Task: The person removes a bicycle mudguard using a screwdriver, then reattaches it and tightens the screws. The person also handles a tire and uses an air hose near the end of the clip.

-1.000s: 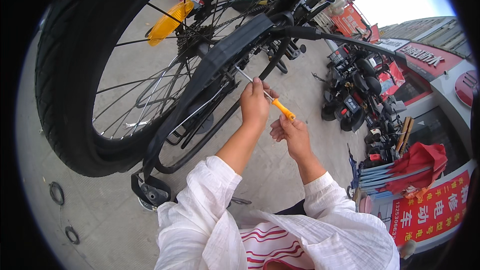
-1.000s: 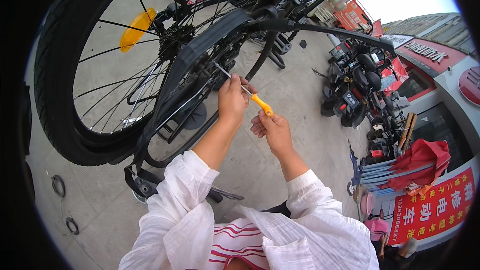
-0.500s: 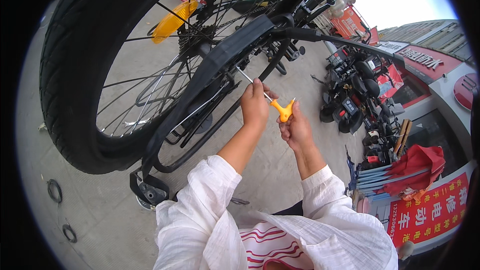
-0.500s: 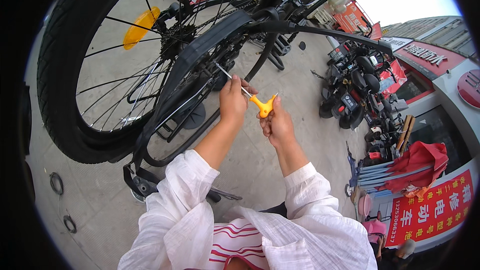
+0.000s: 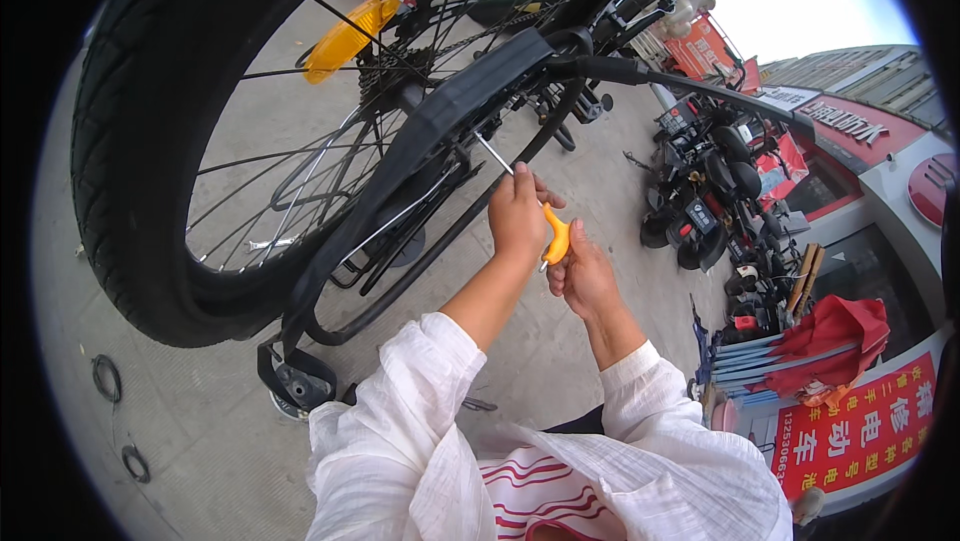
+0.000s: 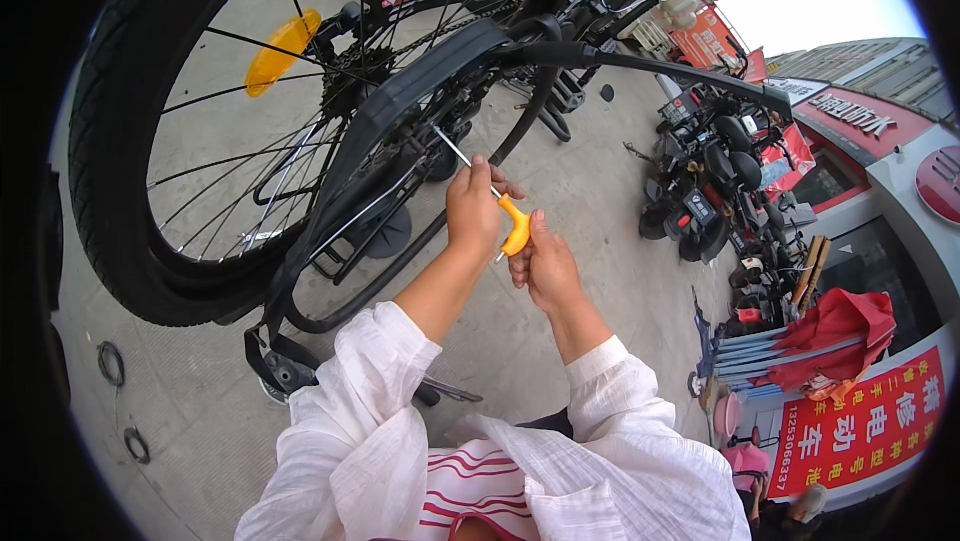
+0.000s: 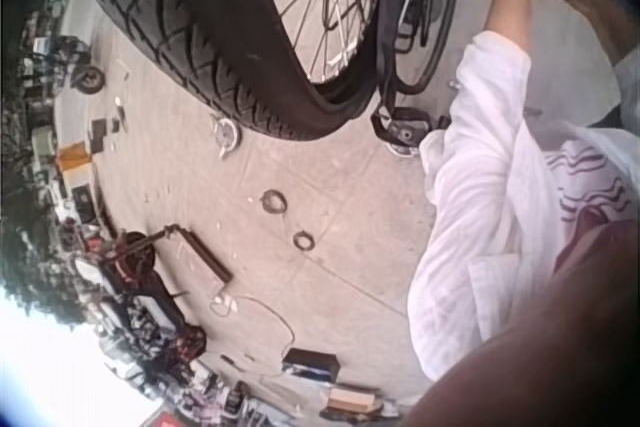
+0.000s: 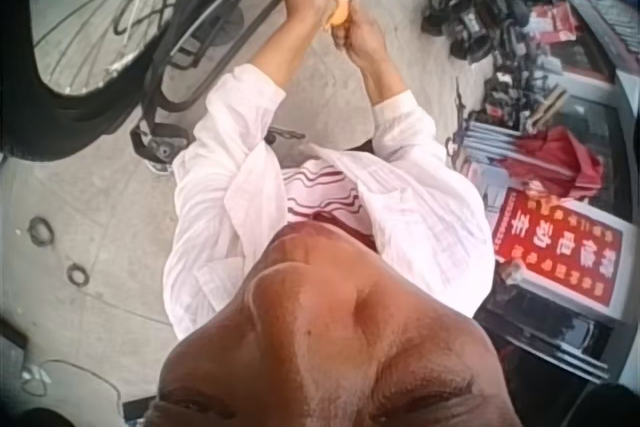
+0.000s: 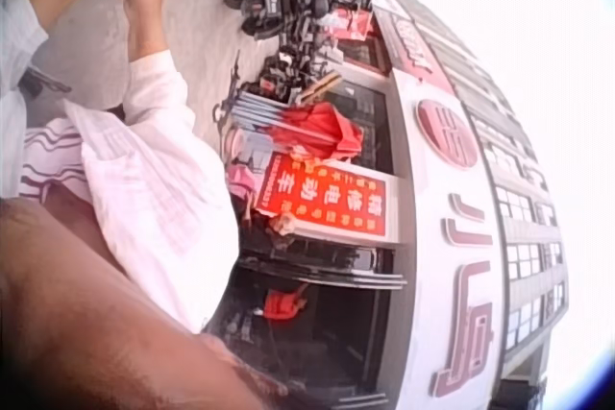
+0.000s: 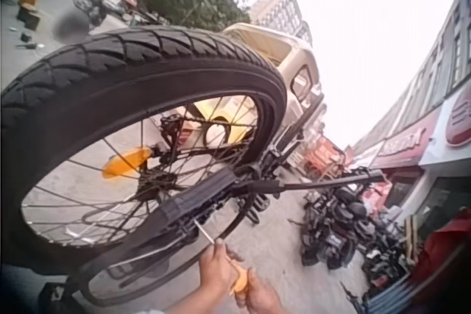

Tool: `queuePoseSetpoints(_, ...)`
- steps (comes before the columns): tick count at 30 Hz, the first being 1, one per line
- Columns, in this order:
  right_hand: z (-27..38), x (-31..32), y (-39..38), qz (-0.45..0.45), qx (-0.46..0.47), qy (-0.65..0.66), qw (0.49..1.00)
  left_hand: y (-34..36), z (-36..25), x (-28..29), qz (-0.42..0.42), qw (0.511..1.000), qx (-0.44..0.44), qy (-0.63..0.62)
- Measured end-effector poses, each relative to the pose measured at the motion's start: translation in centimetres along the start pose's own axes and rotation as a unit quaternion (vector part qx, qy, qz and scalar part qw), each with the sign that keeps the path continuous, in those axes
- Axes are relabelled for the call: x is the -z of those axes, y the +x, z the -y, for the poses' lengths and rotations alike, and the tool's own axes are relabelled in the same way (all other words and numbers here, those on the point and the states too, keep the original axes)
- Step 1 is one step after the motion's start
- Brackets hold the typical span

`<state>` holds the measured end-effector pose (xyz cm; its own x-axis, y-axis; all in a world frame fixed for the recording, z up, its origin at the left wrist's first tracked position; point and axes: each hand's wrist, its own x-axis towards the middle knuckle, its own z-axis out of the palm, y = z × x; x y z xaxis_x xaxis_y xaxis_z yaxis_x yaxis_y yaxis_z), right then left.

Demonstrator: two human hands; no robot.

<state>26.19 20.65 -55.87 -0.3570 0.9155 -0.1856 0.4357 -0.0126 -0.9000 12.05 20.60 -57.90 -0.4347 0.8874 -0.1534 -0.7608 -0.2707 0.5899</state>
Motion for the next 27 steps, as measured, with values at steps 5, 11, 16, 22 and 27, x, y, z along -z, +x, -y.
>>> queuePoseSetpoints(5, 1.2, -0.5, -1.3, -0.021, -0.028, 0.011, 0.999, 0.1, -0.1, 0.1, -0.002, 0.999, -0.013, -0.036)
queuePoseSetpoints(11, 1.5, -2.4, -1.5, -0.201, 0.376, -0.395, 0.814, 0.2, -0.3, 0.2, -0.008, 1.000, -0.010, -0.019)
queuePoseSetpoints(16, -1.2, 2.2, 2.1, 0.131, -0.129, 0.264, 0.947, 0.4, 0.1, 0.0, 0.015, 0.999, -0.014, -0.039)
queuePoseSetpoints(22, 0.0, -1.6, -1.8, -0.162, 0.239, -0.245, 0.926, 0.9, -0.3, 0.8, -0.001, 0.999, 0.002, -0.045)
queuePoseSetpoints(27, 0.1, 0.8, 0.8, -0.072, 0.201, -0.137, 0.967, 0.6, -0.4, 0.5, -0.019, 1.000, -0.016, -0.005)
